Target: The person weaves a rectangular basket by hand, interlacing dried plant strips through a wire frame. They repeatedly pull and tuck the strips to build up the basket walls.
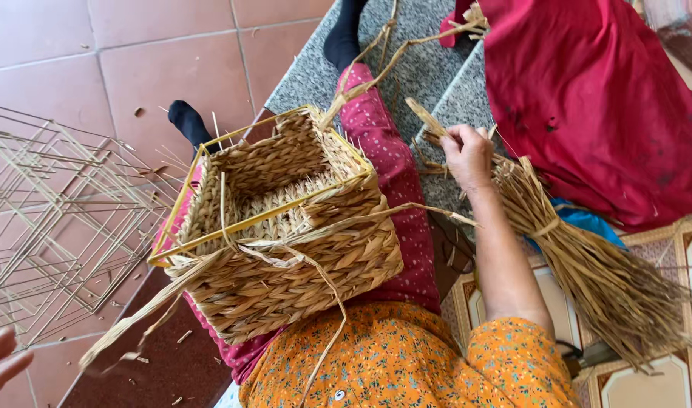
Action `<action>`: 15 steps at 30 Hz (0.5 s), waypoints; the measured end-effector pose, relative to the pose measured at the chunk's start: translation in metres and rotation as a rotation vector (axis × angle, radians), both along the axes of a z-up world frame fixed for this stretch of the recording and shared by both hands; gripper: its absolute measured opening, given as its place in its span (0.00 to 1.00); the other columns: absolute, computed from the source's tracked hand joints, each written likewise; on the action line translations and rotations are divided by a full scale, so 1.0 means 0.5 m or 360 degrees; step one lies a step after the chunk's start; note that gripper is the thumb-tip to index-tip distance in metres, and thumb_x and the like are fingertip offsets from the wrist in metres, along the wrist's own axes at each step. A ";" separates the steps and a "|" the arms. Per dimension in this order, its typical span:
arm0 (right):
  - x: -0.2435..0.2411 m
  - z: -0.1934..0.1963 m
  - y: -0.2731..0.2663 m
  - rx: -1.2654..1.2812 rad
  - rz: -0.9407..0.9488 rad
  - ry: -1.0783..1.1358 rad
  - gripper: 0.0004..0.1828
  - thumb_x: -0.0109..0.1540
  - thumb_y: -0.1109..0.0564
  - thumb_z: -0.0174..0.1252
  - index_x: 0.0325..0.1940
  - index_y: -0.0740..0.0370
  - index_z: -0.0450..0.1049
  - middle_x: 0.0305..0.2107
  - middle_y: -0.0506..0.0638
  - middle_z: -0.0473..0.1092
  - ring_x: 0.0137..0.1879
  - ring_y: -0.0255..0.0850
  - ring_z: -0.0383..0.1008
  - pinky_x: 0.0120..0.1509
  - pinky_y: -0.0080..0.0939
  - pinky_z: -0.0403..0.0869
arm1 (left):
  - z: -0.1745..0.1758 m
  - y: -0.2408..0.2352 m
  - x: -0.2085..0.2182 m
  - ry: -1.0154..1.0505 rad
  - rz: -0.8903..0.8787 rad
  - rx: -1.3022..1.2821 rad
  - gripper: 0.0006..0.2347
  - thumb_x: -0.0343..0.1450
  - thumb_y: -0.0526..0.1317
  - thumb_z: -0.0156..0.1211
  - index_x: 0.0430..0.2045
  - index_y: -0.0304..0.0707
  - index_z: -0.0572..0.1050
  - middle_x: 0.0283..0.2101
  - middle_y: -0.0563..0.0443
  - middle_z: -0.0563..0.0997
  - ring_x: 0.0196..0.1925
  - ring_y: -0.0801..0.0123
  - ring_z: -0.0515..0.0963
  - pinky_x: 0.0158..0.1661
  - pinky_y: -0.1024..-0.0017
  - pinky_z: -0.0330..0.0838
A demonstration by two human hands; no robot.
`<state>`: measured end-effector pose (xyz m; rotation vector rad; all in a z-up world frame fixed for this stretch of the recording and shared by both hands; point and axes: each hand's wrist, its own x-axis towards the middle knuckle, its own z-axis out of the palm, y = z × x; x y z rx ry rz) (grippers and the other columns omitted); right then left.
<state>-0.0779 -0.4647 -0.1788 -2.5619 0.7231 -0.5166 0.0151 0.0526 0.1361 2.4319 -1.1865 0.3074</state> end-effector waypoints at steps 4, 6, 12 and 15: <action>0.070 0.147 0.125 0.0797 0.0184 -0.0581 0.05 0.65 0.64 0.65 0.43 0.63 0.75 0.31 0.49 0.72 0.36 0.34 0.69 0.40 0.36 0.69 | 0.003 0.001 0.029 0.0117 0.0032 -0.0206 0.19 0.61 0.39 0.69 0.44 0.31 0.76 0.48 0.41 0.81 0.52 0.51 0.79 0.55 0.56 0.72; 0.078 0.263 0.204 0.0864 0.0486 -0.0708 0.05 0.66 0.67 0.64 0.43 0.62 0.75 0.30 0.49 0.72 0.34 0.33 0.69 0.37 0.33 0.67 | -0.008 -0.022 0.036 0.0245 0.0007 -0.0321 0.20 0.61 0.40 0.70 0.45 0.31 0.76 0.49 0.41 0.81 0.53 0.50 0.79 0.55 0.56 0.71; 0.073 0.516 0.391 0.0034 0.1494 -0.0671 0.10 0.59 0.65 0.69 0.41 0.61 0.76 0.34 0.48 0.76 0.40 0.43 0.76 0.50 0.46 0.71 | -0.112 -0.124 0.036 0.0690 -0.0343 -0.0789 0.26 0.71 0.43 0.68 0.61 0.27 0.69 0.64 0.37 0.72 0.65 0.46 0.72 0.66 0.53 0.65; 0.088 0.534 0.442 0.0009 0.1621 -0.0599 0.09 0.61 0.62 0.69 0.44 0.63 0.77 0.35 0.48 0.77 0.41 0.43 0.77 0.51 0.46 0.71 | -0.147 -0.104 0.025 0.0935 -0.0485 -0.1130 0.14 0.79 0.42 0.58 0.56 0.35 0.74 0.60 0.40 0.77 0.63 0.54 0.74 0.64 0.60 0.68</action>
